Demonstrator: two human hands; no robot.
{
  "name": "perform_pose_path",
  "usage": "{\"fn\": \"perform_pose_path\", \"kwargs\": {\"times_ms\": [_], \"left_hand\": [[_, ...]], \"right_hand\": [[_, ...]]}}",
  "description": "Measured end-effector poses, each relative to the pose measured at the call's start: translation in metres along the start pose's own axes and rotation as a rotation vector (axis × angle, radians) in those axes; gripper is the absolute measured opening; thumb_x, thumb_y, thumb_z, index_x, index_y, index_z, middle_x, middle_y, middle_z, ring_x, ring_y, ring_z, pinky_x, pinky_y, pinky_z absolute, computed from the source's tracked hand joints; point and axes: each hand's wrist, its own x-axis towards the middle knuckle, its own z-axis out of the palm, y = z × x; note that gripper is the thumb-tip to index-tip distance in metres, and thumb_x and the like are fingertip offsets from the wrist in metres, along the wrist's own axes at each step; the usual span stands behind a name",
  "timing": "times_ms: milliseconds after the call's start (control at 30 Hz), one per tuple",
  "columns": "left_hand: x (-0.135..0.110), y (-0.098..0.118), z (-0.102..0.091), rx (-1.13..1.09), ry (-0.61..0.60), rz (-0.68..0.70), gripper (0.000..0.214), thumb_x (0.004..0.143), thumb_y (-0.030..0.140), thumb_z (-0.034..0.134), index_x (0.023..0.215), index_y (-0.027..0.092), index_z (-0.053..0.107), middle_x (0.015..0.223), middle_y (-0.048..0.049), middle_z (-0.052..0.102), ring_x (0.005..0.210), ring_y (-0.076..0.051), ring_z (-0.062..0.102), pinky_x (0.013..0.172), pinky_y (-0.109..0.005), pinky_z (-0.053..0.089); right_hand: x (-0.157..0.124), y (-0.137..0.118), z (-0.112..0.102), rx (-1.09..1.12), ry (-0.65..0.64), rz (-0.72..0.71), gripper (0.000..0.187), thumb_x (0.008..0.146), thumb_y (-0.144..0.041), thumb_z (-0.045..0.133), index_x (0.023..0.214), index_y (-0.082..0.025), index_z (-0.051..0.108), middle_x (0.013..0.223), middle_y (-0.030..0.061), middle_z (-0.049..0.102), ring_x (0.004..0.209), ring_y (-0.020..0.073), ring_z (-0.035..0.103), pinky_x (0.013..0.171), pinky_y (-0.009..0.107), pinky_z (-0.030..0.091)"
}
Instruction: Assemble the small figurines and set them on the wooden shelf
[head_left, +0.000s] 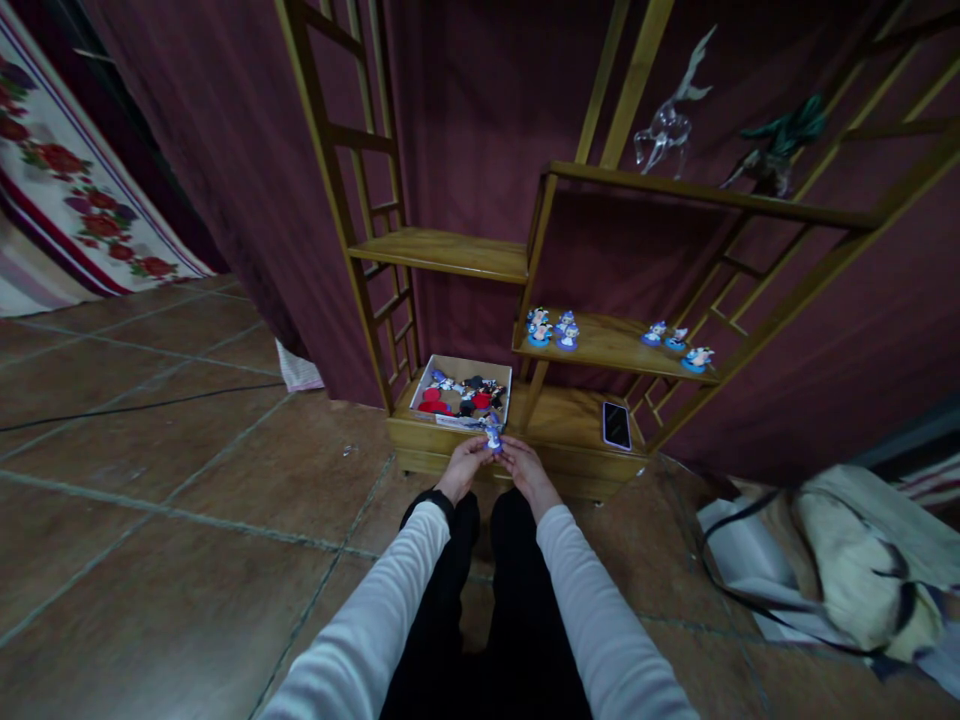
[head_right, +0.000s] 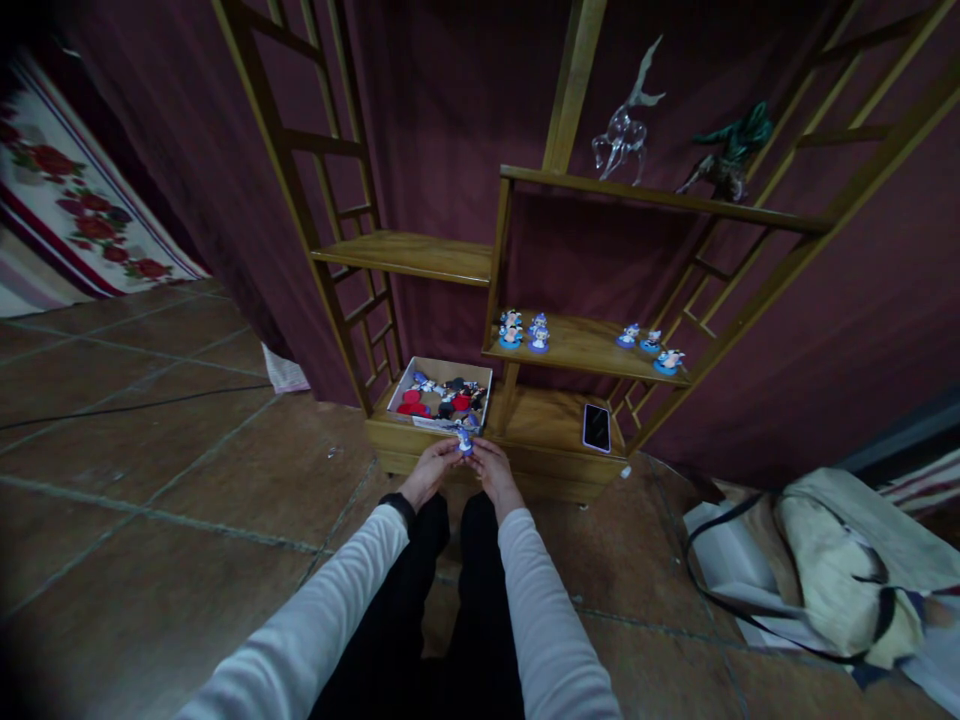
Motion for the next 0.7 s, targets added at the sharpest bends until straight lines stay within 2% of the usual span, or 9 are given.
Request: {"fn": "perform_pose_path", "kwargs": {"times_ms": [300,533,700], "left_hand": [[-0.0017,-0.0019,0.0012,0.054,0.087,0.065,0.032,0.053,0.017,0.077,0.083,0.012,0.068,0.068,-0.0025,0.065,0.061,-0.012,0.057,0.065,-0.025,0.046],[-0.0037,0.0014,0.0013,-0.027,0.009,-0.049,0.032,0.057,0.022,0.077,0.085,0.012,0.065,0.076,-0.0054,0.066,0.064,-0.013,0.061,0.068,-0.028,0.049],[-0.0046,0.0024,0.0004,-0.043,0.054,-0.058,0.027,0.06,0.022,0.076,0.081,0.013,0.064,0.072,-0.005,0.064,0.063,-0.012,0.061,0.066,-0.028,0.05]], "right_hand": [[0.0006,-0.0004,0.0014,-0.008,-0.003,0.043,0.026,0.054,-0.019,0.077,0.077,-0.017,0.065,0.07,0.0009,0.07,0.064,0.0136,0.063,0.065,0.027,0.05],[0.0019,-0.0026,0.0038,-0.025,0.038,0.023,0.023,0.05,-0.012,0.073,0.07,-0.018,0.065,0.067,-0.0007,0.068,0.057,0.0114,0.059,0.056,0.024,0.047],[0.0028,-0.0015,0.0033,-0.037,0.056,0.015,0.021,0.051,-0.012,0.072,0.07,-0.017,0.064,0.065,-0.0021,0.067,0.055,0.0097,0.058,0.054,0.021,0.045]]}}
